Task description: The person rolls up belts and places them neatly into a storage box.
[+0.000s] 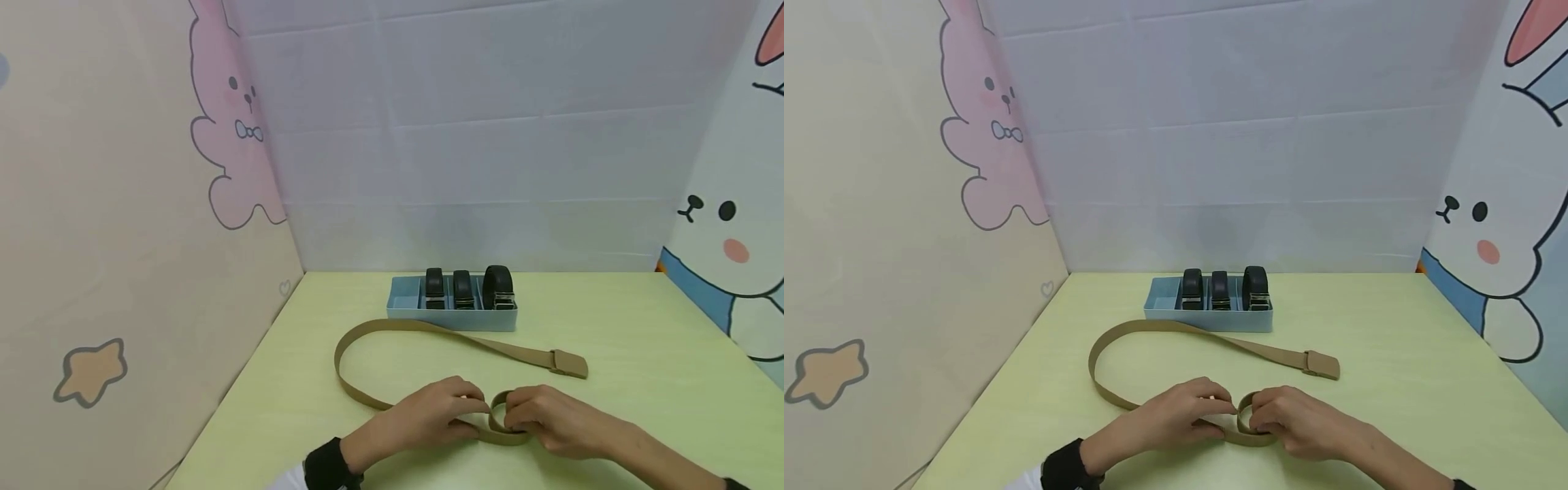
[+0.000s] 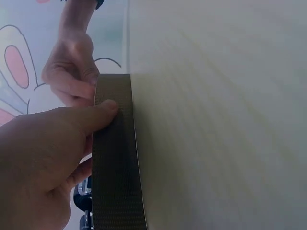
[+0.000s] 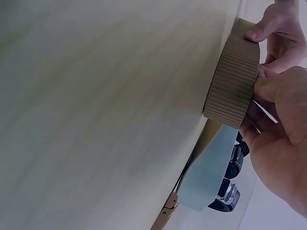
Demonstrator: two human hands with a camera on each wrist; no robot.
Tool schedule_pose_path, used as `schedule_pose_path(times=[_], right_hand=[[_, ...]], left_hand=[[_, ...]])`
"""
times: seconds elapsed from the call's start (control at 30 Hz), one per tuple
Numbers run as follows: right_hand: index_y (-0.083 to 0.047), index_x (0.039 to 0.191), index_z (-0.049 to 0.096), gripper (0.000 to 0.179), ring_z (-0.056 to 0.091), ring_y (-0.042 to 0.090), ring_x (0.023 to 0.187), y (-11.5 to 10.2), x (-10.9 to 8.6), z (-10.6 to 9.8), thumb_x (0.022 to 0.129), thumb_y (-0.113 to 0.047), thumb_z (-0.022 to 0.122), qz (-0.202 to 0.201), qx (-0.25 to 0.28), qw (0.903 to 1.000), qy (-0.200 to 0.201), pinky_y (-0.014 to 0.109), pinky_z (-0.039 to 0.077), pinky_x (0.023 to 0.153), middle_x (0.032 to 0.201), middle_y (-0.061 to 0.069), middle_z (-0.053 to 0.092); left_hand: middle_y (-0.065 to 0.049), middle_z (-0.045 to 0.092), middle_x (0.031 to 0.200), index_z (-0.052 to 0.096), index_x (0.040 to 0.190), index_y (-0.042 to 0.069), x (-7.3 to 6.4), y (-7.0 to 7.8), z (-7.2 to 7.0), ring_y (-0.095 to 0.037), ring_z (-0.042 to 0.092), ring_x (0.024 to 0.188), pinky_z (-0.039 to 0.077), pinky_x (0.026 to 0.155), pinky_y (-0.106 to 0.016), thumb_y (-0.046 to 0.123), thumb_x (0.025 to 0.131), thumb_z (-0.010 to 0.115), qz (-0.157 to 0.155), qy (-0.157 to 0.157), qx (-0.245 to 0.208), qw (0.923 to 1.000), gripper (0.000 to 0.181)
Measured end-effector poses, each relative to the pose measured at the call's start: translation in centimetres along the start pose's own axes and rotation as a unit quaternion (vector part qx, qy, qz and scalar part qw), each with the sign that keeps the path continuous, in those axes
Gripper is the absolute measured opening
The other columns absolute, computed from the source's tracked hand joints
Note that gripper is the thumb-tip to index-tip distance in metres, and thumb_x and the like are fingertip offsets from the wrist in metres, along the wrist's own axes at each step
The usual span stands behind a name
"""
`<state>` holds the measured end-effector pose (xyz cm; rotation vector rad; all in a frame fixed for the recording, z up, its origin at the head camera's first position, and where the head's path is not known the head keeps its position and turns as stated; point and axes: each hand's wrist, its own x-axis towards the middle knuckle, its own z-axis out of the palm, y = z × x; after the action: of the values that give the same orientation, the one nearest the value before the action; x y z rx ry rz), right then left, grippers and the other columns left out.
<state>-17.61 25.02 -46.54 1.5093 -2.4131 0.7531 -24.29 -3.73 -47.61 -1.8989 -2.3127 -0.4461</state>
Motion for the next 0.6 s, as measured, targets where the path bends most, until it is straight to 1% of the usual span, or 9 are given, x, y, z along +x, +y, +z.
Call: schedule_pose_path(times=[0.03, 0.1, 0.23, 0.3, 0.4, 0.5, 0.57, 0.6], right_hand=[[-0.024, 0.098, 0.077, 0.042, 0.042, -0.011, 0.085, 0.0, 0.0, 0.0, 0.095, 0.018, 0.074, 0.000, 0.000, 1.0000, -0.002, 0.006, 0.038, 0.072, 0.088, -0.008, 0.063], [-0.024, 0.102, 0.078, 0.042, 0.046, -0.010, 0.086, 0.0, -0.1, 0.0, 0.096, 0.017, 0.075, 0.001, 0.001, 1.0000, -0.006, 0.006, 0.041, 0.074, 0.092, -0.008, 0.066], [-0.024, 0.107, 0.080, 0.041, 0.056, -0.006, 0.089, 0.0, -0.2, 0.1, 0.096, 0.016, 0.076, -0.006, 0.005, 1.0000, -0.005, 0.006, 0.045, 0.078, 0.098, -0.007, 0.069], [-0.023, 0.108, 0.080, 0.043, 0.059, -0.004, 0.089, -0.1, -0.1, 0.1, 0.095, 0.018, 0.076, -0.012, 0.007, 0.9999, -0.002, 0.006, 0.046, 0.080, 0.100, -0.007, 0.070], [-0.022, 0.109, 0.081, 0.050, 0.061, -0.001, 0.091, -0.3, 0.0, 0.3, 0.089, 0.024, 0.077, -0.024, 0.000, 0.9997, 0.003, 0.005, 0.047, 0.083, 0.101, -0.007, 0.069], [-0.021, 0.110, 0.080, 0.056, 0.060, -0.001, 0.093, -0.6, 0.1, 0.5, 0.083, 0.028, 0.078, -0.033, -0.015, 0.9993, 0.006, 0.005, 0.046, 0.085, 0.101, -0.007, 0.068], [-0.022, 0.110, 0.080, 0.057, 0.059, -0.001, 0.094, -0.8, 0.1, 0.6, 0.081, 0.028, 0.080, -0.030, -0.029, 0.9991, 0.004, 0.005, 0.045, 0.085, 0.101, -0.008, 0.067], [-0.022, 0.110, 0.080, 0.055, 0.059, -0.001, 0.095, -0.9, 0.1, 0.6, 0.083, 0.026, 0.081, -0.026, -0.035, 0.9991, 0.001, 0.005, 0.046, 0.085, 0.102, -0.008, 0.067]], left_hand=[[0.001, 0.077, 0.136, 0.081, 0.134, 0.018, 0.3, 0.2, 0.1, -0.012, 0.071, 0.127, 0.049, 0.113, -0.011, 0.028, 0.104, 0.084, 0.005, 0.001, 0.007, 1.0000, 0.032], [0.002, 0.077, 0.137, 0.082, 0.131, 0.020, 0.8, 0.5, 0.3, -0.012, 0.071, 0.129, 0.049, 0.115, -0.013, 0.029, 0.104, 0.084, 0.013, 0.006, 0.022, 0.9997, 0.028], [0.005, 0.080, 0.129, 0.086, 0.117, 0.022, 1.3, 0.8, 0.1, -0.010, 0.073, 0.125, 0.049, 0.115, -0.013, 0.028, 0.103, 0.084, 0.029, 0.016, 0.041, 0.9986, 0.015], [0.007, 0.081, 0.125, 0.087, 0.113, 0.022, 1.5, 0.9, 0.1, -0.008, 0.074, 0.122, 0.050, 0.114, -0.012, 0.027, 0.103, 0.084, 0.040, 0.017, 0.053, 0.9977, 0.011], [0.009, 0.083, 0.120, 0.088, 0.113, 0.022, 1.6, 0.8, 0.1, -0.006, 0.074, 0.121, 0.049, 0.113, -0.011, 0.027, 0.105, 0.082, 0.058, 0.012, 0.065, 0.9961, 0.011], [0.008, 0.084, 0.118, 0.089, 0.113, 0.021, 1.6, 0.8, 0.2, -0.006, 0.074, 0.121, 0.049, 0.113, -0.010, 0.025, 0.106, 0.081, 0.068, 0.006, 0.062, 0.9957, 0.012], [0.009, 0.084, 0.117, 0.089, 0.113, 0.021, 1.6, 0.8, 0.2, -0.006, 0.074, 0.121, 0.049, 0.113, -0.009, 0.024, 0.105, 0.081, 0.071, 0.004, 0.064, 0.9954, 0.011], [0.009, 0.084, 0.116, 0.089, 0.112, 0.021, 1.6, 0.8, 0.2, -0.006, 0.074, 0.121, 0.049, 0.113, -0.009, 0.023, 0.105, 0.081, 0.072, 0.003, 0.063, 0.9954, 0.011]])
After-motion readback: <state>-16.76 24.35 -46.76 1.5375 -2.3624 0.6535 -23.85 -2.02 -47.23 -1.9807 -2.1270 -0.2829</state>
